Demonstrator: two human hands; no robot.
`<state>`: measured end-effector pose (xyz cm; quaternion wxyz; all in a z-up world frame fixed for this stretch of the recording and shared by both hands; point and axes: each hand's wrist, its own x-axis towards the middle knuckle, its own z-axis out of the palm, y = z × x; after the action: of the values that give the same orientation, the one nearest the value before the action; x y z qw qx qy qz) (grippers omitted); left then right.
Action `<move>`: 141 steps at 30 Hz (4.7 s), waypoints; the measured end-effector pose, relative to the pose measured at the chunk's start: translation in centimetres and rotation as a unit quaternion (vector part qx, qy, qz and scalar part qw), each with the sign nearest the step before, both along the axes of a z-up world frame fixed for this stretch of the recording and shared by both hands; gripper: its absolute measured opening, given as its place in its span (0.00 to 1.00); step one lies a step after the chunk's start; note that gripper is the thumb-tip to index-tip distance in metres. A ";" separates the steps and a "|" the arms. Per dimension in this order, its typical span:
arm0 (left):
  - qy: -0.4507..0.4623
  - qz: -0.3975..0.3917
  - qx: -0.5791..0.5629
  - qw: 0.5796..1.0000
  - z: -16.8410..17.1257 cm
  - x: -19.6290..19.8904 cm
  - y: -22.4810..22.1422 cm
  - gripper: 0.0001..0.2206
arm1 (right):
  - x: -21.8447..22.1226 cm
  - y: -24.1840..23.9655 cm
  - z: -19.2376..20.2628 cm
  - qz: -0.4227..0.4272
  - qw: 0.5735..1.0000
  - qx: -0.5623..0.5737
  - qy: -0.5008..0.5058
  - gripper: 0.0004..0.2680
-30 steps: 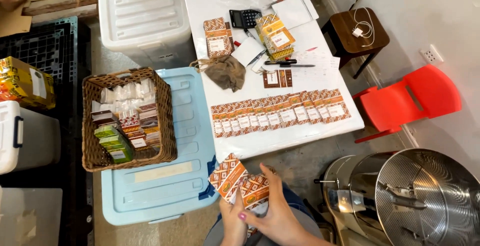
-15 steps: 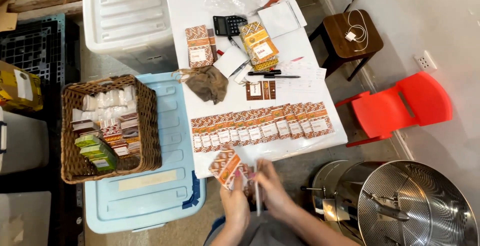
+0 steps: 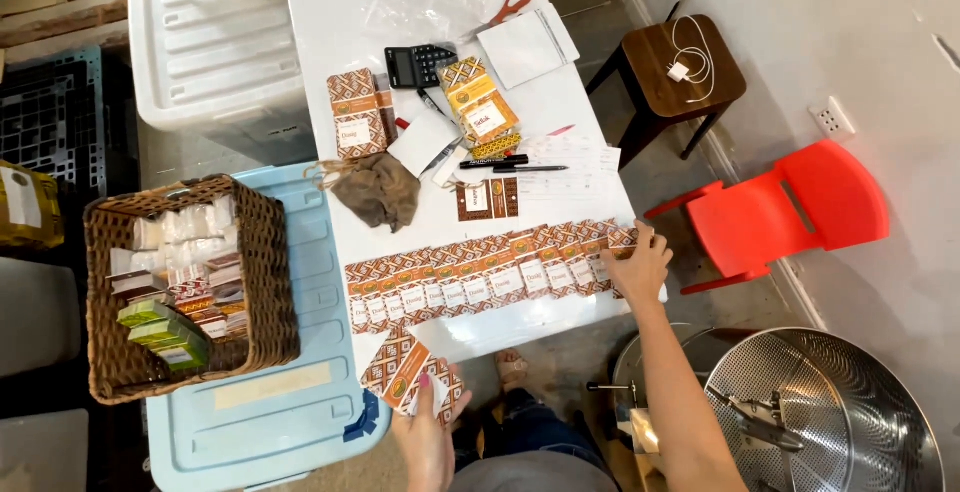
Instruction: Organizing coffee packets on a table and recording data on a log sheet
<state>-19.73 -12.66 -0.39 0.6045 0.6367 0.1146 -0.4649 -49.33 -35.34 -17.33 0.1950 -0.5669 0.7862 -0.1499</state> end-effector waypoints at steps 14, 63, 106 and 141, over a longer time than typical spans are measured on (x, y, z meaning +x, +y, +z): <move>0.079 -0.059 -0.124 0.987 0.0 2.8 -0.3 0.21 | 2.6 2.5 3.1 -0.022 0.997 -0.060 0.052 0.32; -0.100 -0.123 -0.225 0.961 -3.0 11.4 4.4 0.20 | 26.1 15.4 19.3 0.241 0.873 0.124 -0.406 0.08; -0.072 -0.059 -0.162 0.982 -2.3 13.2 6.1 0.18 | 24.7 15.1 18.9 0.349 0.892 0.032 -0.284 0.26; -0.160 -0.178 -0.120 0.964 -0.4 12.0 5.8 0.15 | 28.1 17.9 20.4 0.332 0.847 0.065 -0.411 0.08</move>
<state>-7.77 -6.83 -0.76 0.5947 0.6353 -0.1552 -0.4677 -21.21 -17.47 3.07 0.5748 -0.6664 0.4073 -0.2442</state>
